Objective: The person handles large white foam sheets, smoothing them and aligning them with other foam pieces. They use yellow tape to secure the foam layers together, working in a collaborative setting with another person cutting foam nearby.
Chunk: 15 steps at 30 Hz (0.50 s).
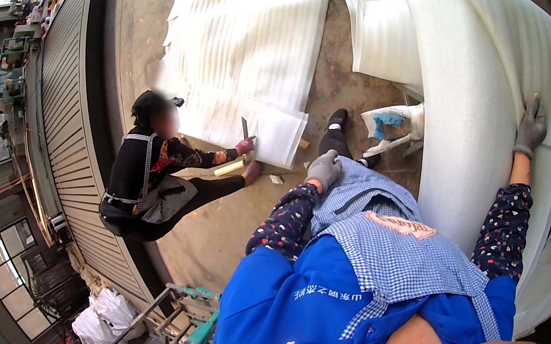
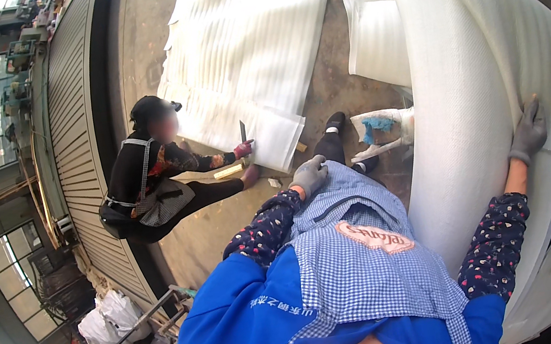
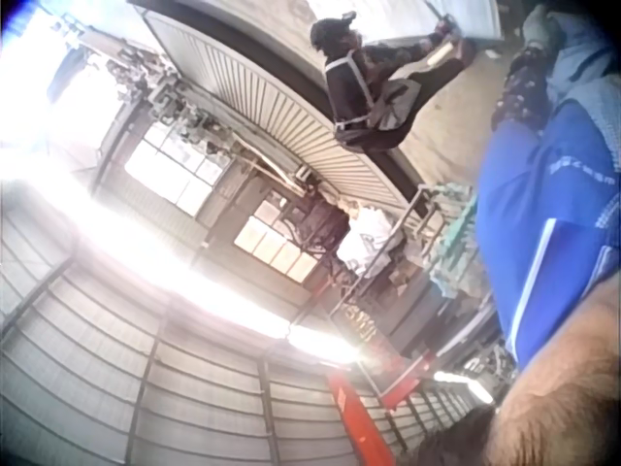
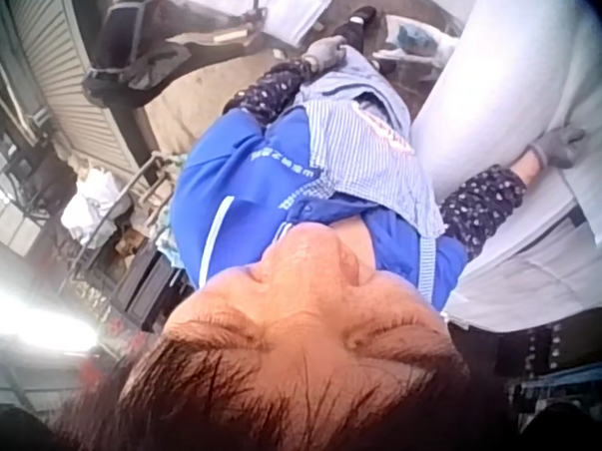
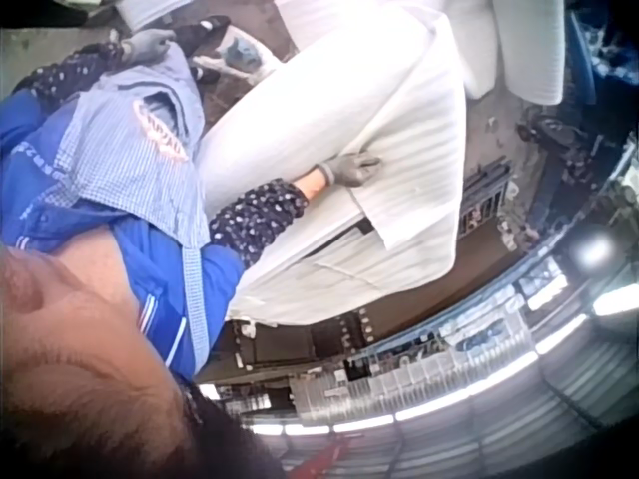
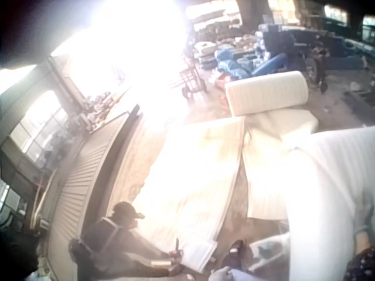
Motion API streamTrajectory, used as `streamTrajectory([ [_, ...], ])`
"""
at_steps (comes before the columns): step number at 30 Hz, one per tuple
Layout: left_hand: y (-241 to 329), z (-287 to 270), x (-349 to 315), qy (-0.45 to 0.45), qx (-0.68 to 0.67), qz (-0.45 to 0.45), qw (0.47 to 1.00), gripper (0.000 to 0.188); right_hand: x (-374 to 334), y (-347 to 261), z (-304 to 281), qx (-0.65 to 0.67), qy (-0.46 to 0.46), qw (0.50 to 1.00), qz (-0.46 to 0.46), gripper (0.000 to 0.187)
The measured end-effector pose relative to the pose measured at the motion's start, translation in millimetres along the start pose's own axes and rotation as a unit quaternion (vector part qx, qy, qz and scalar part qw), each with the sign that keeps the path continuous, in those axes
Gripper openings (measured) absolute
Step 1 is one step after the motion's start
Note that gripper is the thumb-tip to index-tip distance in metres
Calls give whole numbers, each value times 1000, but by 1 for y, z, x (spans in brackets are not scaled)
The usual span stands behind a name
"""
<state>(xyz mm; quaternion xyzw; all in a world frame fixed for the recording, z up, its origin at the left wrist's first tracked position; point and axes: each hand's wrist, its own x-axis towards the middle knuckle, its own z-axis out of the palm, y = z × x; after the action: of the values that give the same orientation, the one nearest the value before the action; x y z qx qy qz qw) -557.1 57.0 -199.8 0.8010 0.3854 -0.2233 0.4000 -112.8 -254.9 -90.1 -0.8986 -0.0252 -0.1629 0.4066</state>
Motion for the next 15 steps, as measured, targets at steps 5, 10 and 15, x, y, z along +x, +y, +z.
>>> streamTrajectory([
  [5,-2,0,0,-2,2,2,1000,33,4,12,-2,27,-31,999,27,39],
  [10,-4,2,-1,13,5,0,1000,34,0,-4,0,49,-11,998,31,38],
  [15,2,-4,-3,-7,5,-10,1000,33,4,8,-1,33,-16,999,14,37],
])
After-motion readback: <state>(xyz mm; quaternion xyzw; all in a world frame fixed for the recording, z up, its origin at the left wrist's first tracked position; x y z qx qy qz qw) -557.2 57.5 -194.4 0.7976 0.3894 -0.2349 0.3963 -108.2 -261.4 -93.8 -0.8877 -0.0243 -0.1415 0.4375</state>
